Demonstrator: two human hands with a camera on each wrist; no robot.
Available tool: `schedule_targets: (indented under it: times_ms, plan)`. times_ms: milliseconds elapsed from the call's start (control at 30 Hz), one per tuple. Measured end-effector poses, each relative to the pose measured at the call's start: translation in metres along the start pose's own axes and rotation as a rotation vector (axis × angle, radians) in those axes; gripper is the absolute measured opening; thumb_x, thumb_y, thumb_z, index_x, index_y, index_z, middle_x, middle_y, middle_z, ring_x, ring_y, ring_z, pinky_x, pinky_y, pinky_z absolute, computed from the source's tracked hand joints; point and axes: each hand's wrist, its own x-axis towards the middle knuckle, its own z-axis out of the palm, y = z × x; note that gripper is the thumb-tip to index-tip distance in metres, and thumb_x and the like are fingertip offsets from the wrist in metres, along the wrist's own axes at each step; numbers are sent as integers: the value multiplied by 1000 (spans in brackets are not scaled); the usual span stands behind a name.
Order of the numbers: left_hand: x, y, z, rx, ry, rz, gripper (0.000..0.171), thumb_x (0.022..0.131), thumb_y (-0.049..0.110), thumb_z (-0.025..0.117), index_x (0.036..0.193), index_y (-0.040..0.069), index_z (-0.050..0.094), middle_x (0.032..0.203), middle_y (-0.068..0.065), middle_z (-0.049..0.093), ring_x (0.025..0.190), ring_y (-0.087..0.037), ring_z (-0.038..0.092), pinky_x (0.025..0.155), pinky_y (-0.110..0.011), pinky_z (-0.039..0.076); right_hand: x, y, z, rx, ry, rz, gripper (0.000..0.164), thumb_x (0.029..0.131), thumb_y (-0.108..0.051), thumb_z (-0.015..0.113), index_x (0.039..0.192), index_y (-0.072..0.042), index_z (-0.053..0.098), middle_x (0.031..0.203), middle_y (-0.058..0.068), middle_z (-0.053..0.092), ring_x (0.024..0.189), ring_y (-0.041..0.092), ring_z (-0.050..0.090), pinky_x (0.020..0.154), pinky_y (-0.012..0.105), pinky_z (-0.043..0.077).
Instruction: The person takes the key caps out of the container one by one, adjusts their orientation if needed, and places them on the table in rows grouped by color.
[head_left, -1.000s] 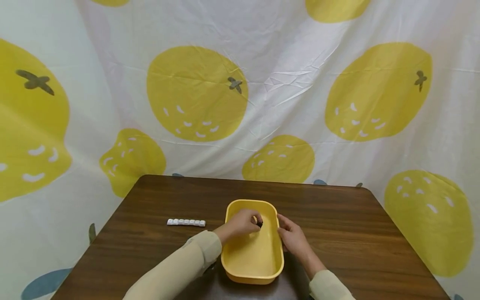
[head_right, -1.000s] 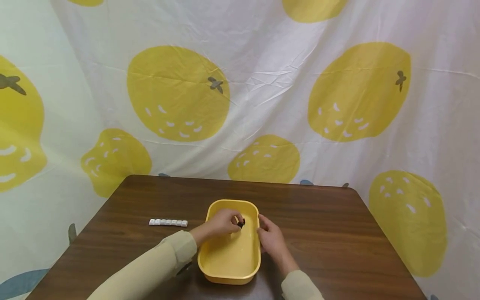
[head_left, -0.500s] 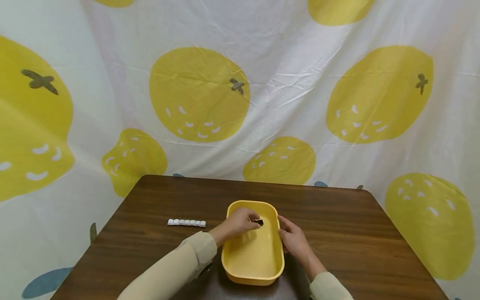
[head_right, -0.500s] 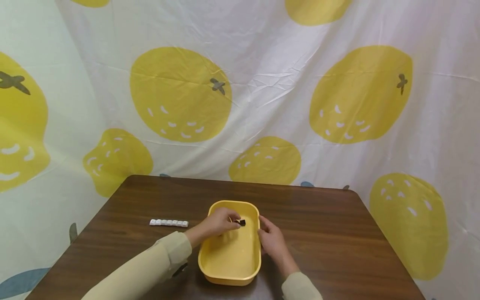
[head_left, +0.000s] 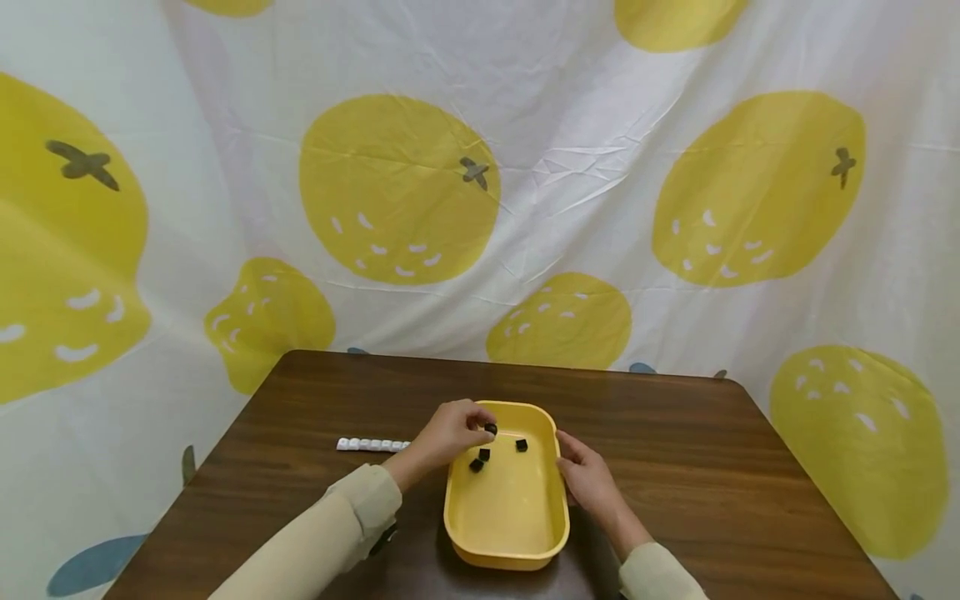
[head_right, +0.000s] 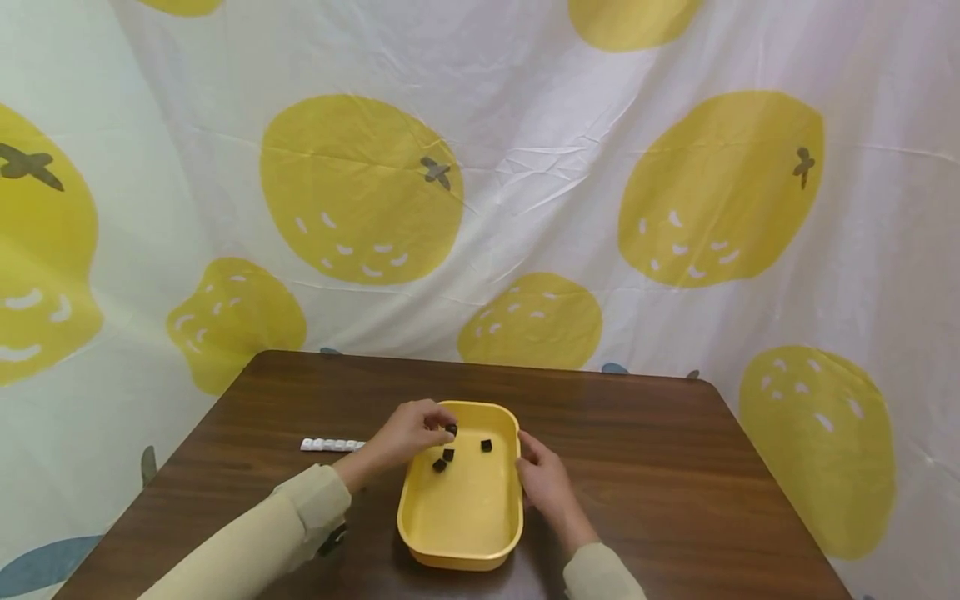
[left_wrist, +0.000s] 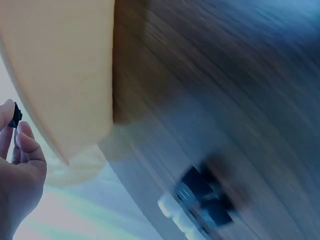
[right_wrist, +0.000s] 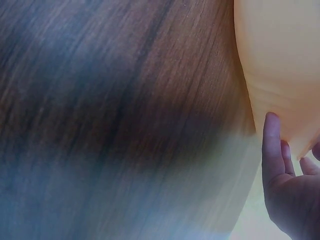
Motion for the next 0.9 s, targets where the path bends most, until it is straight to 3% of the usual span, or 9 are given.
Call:
schedule_targets:
  times_ms: [167, 533, 900]
  plan:
    - [-13, -10, -14, -31, 35, -24, 26, 91, 12, 71, 115, 1, 71, 98, -2, 63, 82, -14, 57, 69, -29, 51, -1, 0, -2, -9, -10, -5, 49, 99, -2, 48, 148, -1, 43, 104, 19, 61, 63, 19, 58, 52, 36, 51]
    - [-36, -38, -49, -20, 129, -100, 18, 86, 11, 75, 104, 7, 74, 88, 2, 62, 77, -15, 57, 67, -31, 50, -1, -2, -1, 16, -6, -12, 48, 99, -2, 48, 147, 1, 44, 103, 21, 60, 63, 20, 59, 51, 35, 52]
    - [-70, -63, -82, 79, 119, -144, 17, 86, 11, 75, 103, 6, 73, 88, 1, 63, 76, -13, 57, 64, -28, 49, -2, -2, -3, 24, -28, -16, 49, 99, -2, 47, 148, 1, 41, 109, 23, 60, 69, 24, 63, 53, 39, 54]
